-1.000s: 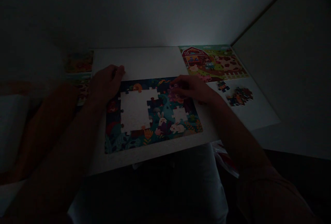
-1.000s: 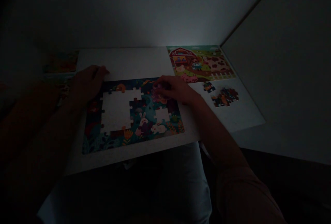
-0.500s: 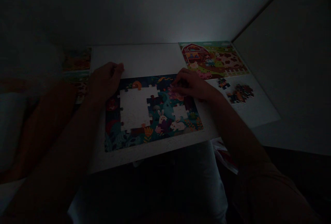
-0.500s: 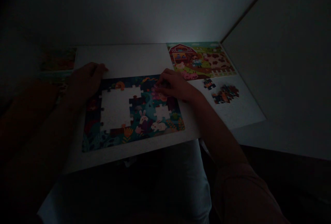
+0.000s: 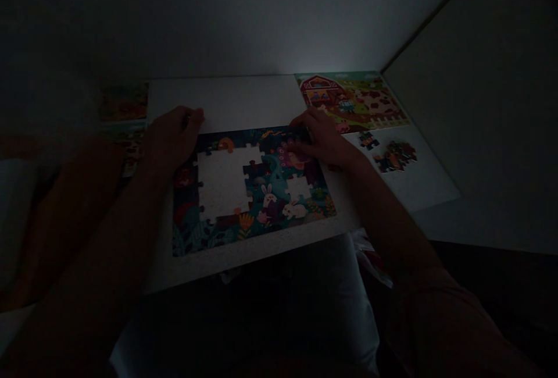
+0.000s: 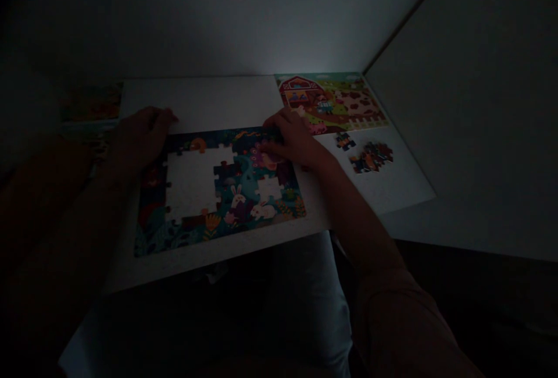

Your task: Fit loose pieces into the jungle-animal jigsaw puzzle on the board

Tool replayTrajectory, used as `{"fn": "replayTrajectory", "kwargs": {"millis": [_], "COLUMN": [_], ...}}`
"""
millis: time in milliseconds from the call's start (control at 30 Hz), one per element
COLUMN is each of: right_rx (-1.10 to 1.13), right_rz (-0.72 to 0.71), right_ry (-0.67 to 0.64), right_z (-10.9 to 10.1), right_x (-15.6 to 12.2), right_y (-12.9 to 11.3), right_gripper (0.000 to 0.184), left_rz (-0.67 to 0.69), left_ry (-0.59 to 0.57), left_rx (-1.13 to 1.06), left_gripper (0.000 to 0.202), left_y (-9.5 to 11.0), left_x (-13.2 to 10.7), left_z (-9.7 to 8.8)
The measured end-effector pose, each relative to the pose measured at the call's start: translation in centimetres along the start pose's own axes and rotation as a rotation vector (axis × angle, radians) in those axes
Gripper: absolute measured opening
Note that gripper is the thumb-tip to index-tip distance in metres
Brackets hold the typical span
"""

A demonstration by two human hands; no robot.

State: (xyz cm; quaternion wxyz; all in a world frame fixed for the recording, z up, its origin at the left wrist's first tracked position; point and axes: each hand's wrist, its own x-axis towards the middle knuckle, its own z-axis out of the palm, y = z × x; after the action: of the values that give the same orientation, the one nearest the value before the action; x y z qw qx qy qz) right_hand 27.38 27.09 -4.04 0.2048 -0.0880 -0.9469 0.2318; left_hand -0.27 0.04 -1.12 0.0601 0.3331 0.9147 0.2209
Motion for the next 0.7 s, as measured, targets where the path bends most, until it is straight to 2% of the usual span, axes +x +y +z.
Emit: {"fn": "replayTrajectory", "kwargs": {"millis": [100, 167, 267, 367, 433, 533, 700], "right_rx": [0.004, 0.042, 0.090, 0.034, -0.067, -0.239, -0.340], "right_rz": [-0.024, -0.006, 0.095, 0.214, 0.307, 0.453, 0.629], "right_ry": [0.097, 0.236, 0.516, 0.711, 0.724, 0.615, 0.492], "right_z": [-0.1, -1.0, -4.0, -8.3, -10.6, -12.2, -10.7], "right_x": [0.3, 0.3, -1.1, -4.9, -8.4, -13.8, -20.3], "right_y": [0.2, 0.8, 2.9, 5.2, 6.2, 6.8, 5.8], "right_gripper": [0.057, 0.054, 0.053, 0.054, 0.055, 0.059, 0.066], "left_rz": [0.001, 0.005, -0.013, -0.033, -0.035, -0.046, -0.067], "left_ry": [-0.015, -0.021, -0.034, -0.056, -0.067, -0.075, -0.073], "left_rx": [0.001, -0.005, 0.022, 0.066, 0.092, 0.116, 0.125], "left_gripper": [0.061, 0.061, 0.062, 0.067, 0.069, 0.070, 0.088], "left_y": [0.0, 0.0, 0.3, 0.6, 0.6, 0.1, -1.7], "left_x": [0.1, 0.1, 0.1, 0.1, 0.3, 0.9, 2.5], "left_z": [-0.1, -0.3, -0.6, -0.7, -0.7, -0.3, 1.1]}}
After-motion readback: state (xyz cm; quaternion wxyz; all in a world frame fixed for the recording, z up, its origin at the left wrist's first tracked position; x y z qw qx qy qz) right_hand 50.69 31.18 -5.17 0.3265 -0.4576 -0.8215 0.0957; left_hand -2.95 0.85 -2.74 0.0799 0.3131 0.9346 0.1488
